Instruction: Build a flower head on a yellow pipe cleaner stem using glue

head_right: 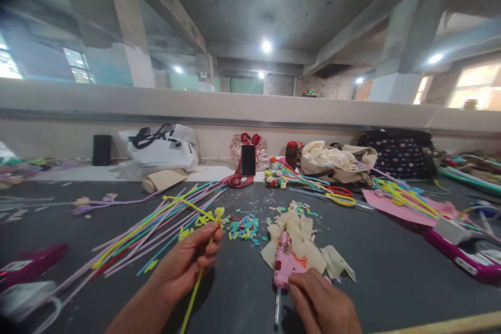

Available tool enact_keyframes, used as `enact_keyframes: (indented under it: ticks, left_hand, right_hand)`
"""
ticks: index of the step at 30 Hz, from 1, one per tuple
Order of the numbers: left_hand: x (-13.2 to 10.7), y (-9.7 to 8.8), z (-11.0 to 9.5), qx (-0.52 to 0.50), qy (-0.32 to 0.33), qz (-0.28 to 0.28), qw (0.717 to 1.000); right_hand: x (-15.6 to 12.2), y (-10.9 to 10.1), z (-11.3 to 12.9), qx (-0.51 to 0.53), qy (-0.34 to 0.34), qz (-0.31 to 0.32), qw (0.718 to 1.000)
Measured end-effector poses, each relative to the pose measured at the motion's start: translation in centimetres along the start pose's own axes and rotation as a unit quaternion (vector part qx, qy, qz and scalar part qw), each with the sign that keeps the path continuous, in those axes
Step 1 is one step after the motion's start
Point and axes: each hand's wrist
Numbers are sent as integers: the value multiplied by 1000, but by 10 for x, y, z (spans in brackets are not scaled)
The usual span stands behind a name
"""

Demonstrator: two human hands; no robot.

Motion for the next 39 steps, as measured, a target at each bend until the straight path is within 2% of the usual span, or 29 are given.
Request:
enact_keyframes:
  ticks: [3, 7, 12, 15, 17, 22, 28, 31, 35, 39]
  left_hand:
    - [3, 7, 16, 68, -10, 7, 998]
    - [4, 27, 35, 197, -4, 56, 979]
    - [16, 49, 51, 345, 107, 49, 931]
    - [24, 51, 58, 424, 181, 40, 887]
    - [28, 49, 63, 466, 218, 36, 857]
    - [31, 43, 66, 531, 256, 33, 807]
    - [30, 43, 65, 572, 282, 40, 769]
    - [29, 43, 66, 586, 290, 39, 756]
    - [27, 43, 67, 601, 292, 32, 743]
    - [24, 44, 68, 608, 292, 24, 738]
  right_hand:
    - [5, 1, -6, -99, 5, -24, 995]
    - [10, 2, -7, -201, 49, -5, 978]
    - [-4, -4, -23, -205, 42, -14, 978]
    - [-14, -6, -34, -214, 19, -24, 976]
    - [-16, -5, -38, -210, 25, -6, 977]
    - [-13, -5, -40, -144, 63, 57, 986]
    - [2, -1, -28, -152, 56, 58, 985]
    - [5, 1, -28, -122, 71, 69, 988]
    - [0, -8, -36, 11, 136, 42, 990]
    - [1, -22, -42, 170, 225, 15, 959]
Point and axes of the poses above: each hand's wrist, its own x-axis towards the middle knuckle, its own y-axis out of the palm, z = x × y, and after that the axes turned 10 degrees about -z, right-handed
